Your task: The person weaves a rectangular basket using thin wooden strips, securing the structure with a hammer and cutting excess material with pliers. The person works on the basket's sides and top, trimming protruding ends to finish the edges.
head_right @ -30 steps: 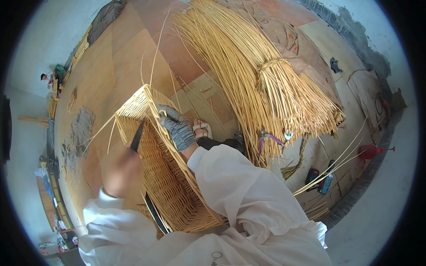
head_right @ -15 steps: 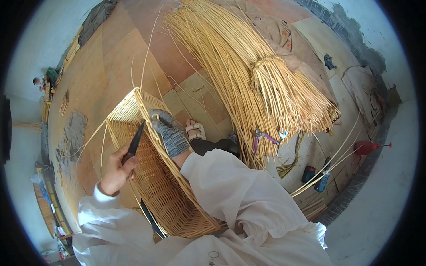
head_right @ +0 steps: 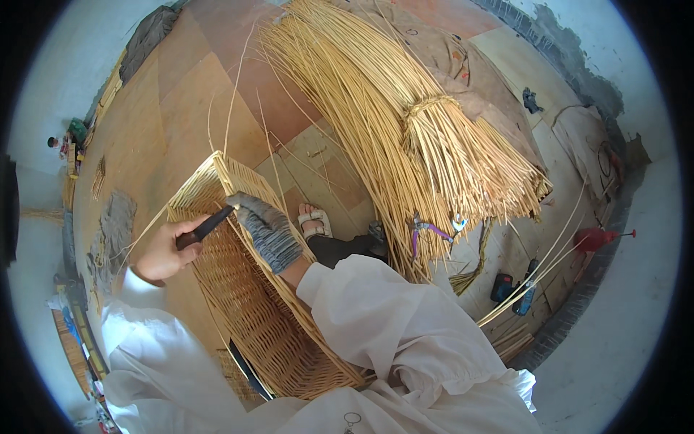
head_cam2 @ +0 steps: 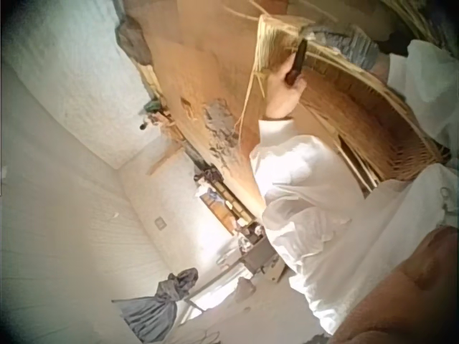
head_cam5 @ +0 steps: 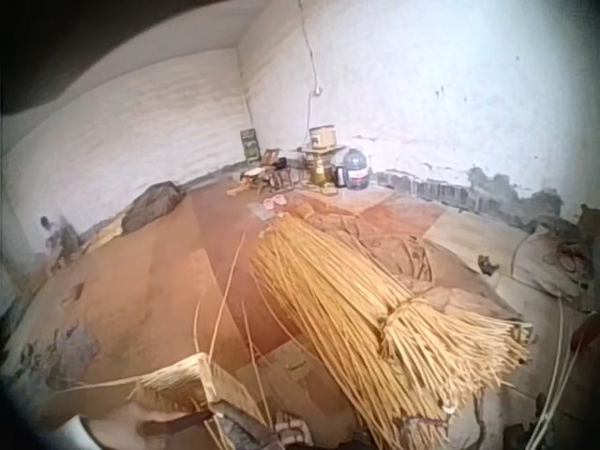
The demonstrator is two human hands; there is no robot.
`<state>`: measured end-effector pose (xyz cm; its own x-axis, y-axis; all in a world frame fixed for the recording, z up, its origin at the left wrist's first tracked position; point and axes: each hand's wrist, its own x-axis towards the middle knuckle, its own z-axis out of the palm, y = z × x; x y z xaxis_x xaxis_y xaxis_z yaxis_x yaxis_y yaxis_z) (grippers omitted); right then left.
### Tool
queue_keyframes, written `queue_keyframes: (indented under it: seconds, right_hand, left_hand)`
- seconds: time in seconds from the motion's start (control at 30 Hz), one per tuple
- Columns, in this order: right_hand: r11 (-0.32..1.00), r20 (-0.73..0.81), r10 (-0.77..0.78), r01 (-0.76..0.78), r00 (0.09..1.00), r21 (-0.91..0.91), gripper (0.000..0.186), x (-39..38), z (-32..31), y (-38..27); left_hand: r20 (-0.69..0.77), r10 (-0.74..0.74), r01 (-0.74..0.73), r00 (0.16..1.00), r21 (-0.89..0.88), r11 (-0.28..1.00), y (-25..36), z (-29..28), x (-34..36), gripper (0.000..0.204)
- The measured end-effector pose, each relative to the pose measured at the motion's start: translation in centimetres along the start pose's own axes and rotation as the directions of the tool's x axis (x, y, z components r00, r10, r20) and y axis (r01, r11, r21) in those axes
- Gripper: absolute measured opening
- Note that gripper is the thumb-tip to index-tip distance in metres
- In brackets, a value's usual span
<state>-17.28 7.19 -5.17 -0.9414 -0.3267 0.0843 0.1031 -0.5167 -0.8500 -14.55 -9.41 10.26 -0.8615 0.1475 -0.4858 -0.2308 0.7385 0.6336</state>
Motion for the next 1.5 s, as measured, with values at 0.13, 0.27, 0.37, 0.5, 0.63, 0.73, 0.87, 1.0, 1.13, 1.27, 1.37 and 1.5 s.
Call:
queue_keyframes:
  seconds: [0.13, 0.27, 0.37, 0.5, 0.63, 0.73, 0.87, 1.0, 1.13, 1.27, 1.37, 1.5]
  right_hand:
    - [0.849, 0.147, -0.318, 0.351, 0.937, -0.395, 0.024, 1.5, 0.2, 0.8]
    - [0.866, -0.016, -0.193, 0.163, 0.981, -0.474, 0.035, 1.3, 2.3, 2.7]
    - [0.615, -0.092, 0.009, -0.078, 0.996, -0.784, 0.043, 2.4, 0.5, 1.1]
    - [0.456, -0.169, 0.251, -0.270, 0.953, -0.848, 0.030, 3.3, 2.6, -0.9]
    - [0.398, -0.204, 0.130, -0.239, 0.970, -0.886, 0.027, 3.3, 2.5, -1.3]
    - [0.417, -0.015, -0.127, 0.040, 0.992, -0.908, 0.027, -0.1, 3.9, -2.6]
    - [0.259, -0.030, -0.215, 0.028, 0.976, -0.965, 0.030, 1.0, -0.1, -1.3]
    - [0.116, 0.054, 0.033, 0.049, 0.998, -0.992, 0.022, 1.9, 2.6, -1.4]
    - [0.454, -0.154, 0.131, -0.198, 0.979, -0.869, 0.027, 1.9, 1.1, -2.3]
    - [0.422, -0.072, 0.357, -0.230, 0.931, -0.877, 0.032, 6.8, -0.9, -1.8]
    - [0.494, -0.013, 0.465, -0.272, 0.885, -0.826, 0.030, 8.0, -3.9, -2.5]
    - [0.303, 0.496, -0.222, 0.543, 0.839, -0.783, 0.053, -0.9, -1.2, -12.3]
  left_hand:
    - [-0.012, 0.060, -0.053, 0.998, 0.321, 0.946, 2.2, -0.4, 0.6, 0.045]
    - [-0.086, 0.085, -0.015, 0.993, 0.611, 0.791, 4.5, 0.4, -0.8, 0.036]
    - [-0.089, 0.219, -0.050, 0.972, 0.828, 0.558, 4.3, 2.5, 1.7, 0.035]
    - [-0.133, 0.271, 0.017, 0.953, 0.920, 0.391, 4.8, 4.9, 1.1, 0.027]
    - [-0.152, 0.203, 0.036, 0.967, 0.874, 0.485, 4.5, 5.0, 1.7, 0.036]
    - [-0.381, 0.154, 0.180, 0.912, 0.707, 0.684, 5.8, 5.1, -5.2, 0.035]
    - [-0.609, -0.052, -0.018, 0.792, -0.109, 0.994, 4.8, 5.5, -8.7, 0.029]
    - [-0.559, -0.372, -0.204, 0.741, -0.716, 0.668, 2.6, 10.4, -9.3, 0.020]
    - [-0.426, -0.349, -0.300, 0.835, -0.883, 0.362, 0.6, 15.0, -6.8, 0.022]
    - [-0.630, -0.212, -0.388, 0.747, -0.673, 0.630, 2.1, 18.6, -5.7, 0.023]
    - [-0.641, -0.025, -0.408, 0.767, -0.517, 0.752, 3.5, 20.2, -6.4, 0.026]
    - [-0.225, -0.324, -0.050, 0.919, -0.882, 0.469, 2.9, 17.9, -11.3, 0.022]
